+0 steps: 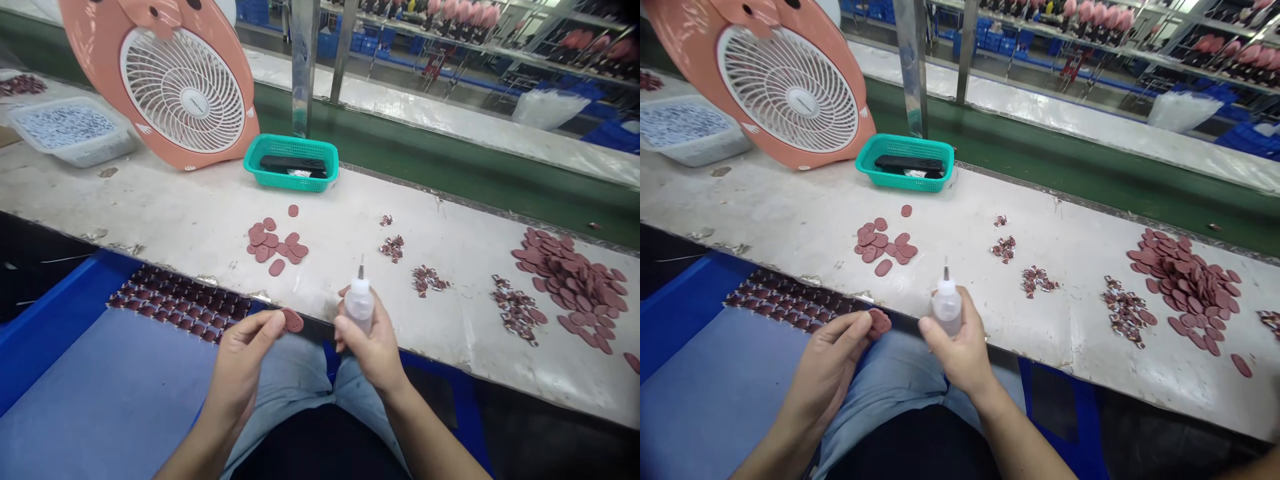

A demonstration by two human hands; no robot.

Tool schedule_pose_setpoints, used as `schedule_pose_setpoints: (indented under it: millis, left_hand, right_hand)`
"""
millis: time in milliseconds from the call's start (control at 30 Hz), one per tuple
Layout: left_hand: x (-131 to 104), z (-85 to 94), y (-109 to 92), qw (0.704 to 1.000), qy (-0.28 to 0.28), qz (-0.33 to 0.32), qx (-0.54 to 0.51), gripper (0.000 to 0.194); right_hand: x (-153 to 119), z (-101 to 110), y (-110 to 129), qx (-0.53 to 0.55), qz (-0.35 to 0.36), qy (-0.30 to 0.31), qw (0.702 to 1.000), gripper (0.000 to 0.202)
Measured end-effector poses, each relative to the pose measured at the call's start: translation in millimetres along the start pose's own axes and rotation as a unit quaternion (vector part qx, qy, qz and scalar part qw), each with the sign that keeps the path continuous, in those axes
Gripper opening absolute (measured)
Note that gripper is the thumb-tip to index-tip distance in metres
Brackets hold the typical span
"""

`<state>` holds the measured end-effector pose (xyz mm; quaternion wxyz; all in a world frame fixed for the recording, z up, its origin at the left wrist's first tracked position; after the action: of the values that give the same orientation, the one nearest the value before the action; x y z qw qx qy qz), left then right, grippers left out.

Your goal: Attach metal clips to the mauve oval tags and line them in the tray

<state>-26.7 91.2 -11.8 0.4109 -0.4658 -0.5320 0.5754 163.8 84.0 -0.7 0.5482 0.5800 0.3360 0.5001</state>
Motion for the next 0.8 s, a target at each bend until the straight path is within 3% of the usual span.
schedule_pose_setpoints:
  millis: [67,133,233,300,400,500,600,700,800]
  left_hand:
    - [-14,-9.4,1,0.988,0.021,0.129,-0.076,0.024]
    - [-24,-13.9,1,0.976,0.032,0.184,-0.109,0.025]
    - [-29,-17.4,2,0.973,0.083,0.162,-0.138,0.021]
    - [-32,-21.7,2,0.963,0.148,0.135,-0.179,0.025]
    - [-36,-28.4,2,0.942,0.227,0.106,-0.225,0.025]
    - [-37,-27.3,2,0.952,0.185,0.1,-0.223,0.025]
    - [-40,-21.3,4,0.955,0.109,0.161,-0.224,0.029]
    - [-44,-16.8,4,0.941,0.083,0.217,-0.247,0.029]
    - [-45,-13.5,4,0.936,0.058,0.239,-0.251,0.031]
  right_hand:
    - [-5,-10,6,0.078,-0.076,0.05,0.993,0.032]
    - [-11,-16,8,0.153,-0.17,0.086,0.97,0.038]
    - [-19,-19,10,0.228,-0.265,0.116,0.93,0.044]
    - [-24,-20,10,0.26,-0.295,0.133,0.91,0.045]
    - [-31,-19,7,0.254,-0.321,0.149,0.9,0.048]
    - [-34,-9,0,0.193,-0.302,0.132,0.924,0.055]
    - [-33,15,-2,0.054,-0.238,0.101,0.965,0.049]
    - [-31,41,7,-0.088,-0.157,0.089,0.98,0.039]
    - [-35,64,22,-0.119,-0.073,0.025,0.99,0.035]
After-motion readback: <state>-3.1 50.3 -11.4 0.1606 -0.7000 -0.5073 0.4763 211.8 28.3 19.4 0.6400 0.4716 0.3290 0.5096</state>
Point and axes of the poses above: each hand's wrist, its own x-axis towards the middle knuckle, its own z-axis out of the back of the hand, y = z × x, the point moved 4 cm from there along x, towards the middle knuckle, and after that the axes turned 9 degrees about -y, right-handed, at the moved point
